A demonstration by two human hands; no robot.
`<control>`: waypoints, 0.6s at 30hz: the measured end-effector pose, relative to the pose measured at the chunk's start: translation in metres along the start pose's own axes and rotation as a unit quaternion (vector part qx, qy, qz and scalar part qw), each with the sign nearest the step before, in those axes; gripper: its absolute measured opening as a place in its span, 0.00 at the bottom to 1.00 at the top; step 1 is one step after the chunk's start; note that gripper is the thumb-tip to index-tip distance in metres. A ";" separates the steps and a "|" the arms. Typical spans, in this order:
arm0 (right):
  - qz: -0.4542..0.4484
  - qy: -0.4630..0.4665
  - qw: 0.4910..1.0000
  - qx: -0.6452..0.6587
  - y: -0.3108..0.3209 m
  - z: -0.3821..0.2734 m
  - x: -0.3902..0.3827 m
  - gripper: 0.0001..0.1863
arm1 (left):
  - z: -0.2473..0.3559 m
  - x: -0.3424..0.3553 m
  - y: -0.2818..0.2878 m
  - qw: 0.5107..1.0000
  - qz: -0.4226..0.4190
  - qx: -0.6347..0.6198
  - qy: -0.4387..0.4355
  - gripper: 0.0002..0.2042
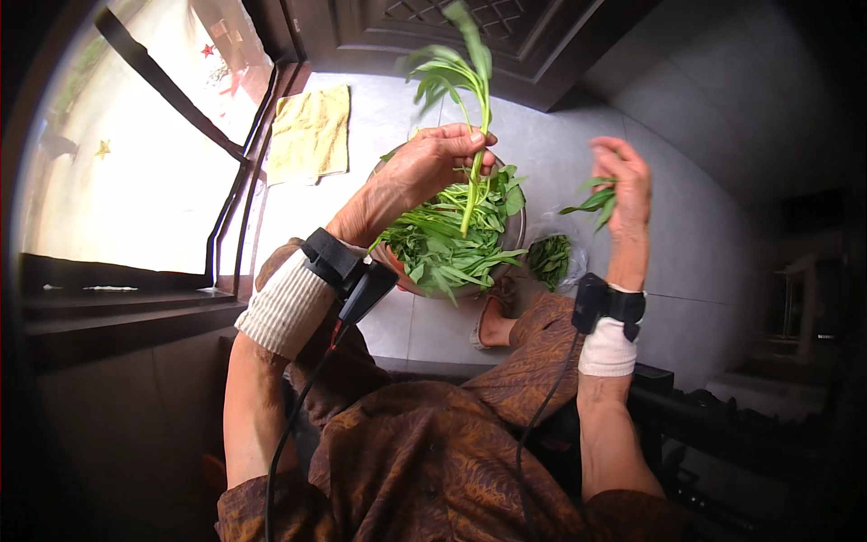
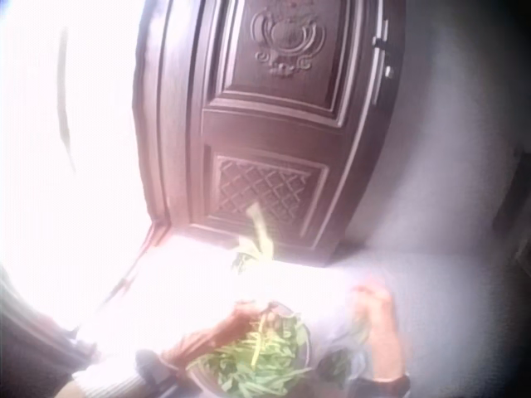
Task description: Trim and sort green leafy vegetables into a bowl.
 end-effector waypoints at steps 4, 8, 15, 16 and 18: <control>-0.155 -0.021 0.982 -0.104 -0.076 0.019 -0.023 0.07 | 0.005 0.001 0.009 1.000 0.006 0.001 -0.020 0.08; -0.197 -0.025 0.970 -0.141 -0.093 0.038 -0.025 0.08 | 0.011 -0.004 0.014 0.999 0.013 0.009 -0.040 0.08; -0.177 -0.105 0.973 -0.106 -0.086 0.062 -0.029 0.09 | 0.013 -0.004 0.019 0.998 -0.002 0.018 -0.052 0.08; -0.173 -0.160 0.969 -0.071 -0.089 0.072 -0.034 0.09 | 0.014 -0.004 0.018 0.998 -0.006 0.030 -0.056 0.08; -0.176 -0.166 0.968 -0.070 -0.095 0.084 -0.040 0.10 | 0.015 -0.004 0.015 0.997 -0.015 0.046 -0.060 0.08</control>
Point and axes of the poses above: each hand's wrist, its own x-axis towards the middle knuckle, its own y-axis out of the back of the hand, z = x × y, the point moved 9 cm from there along x, towards the middle knuckle, and after that the axes turned 14 degrees about x, right-handed, at the moved point
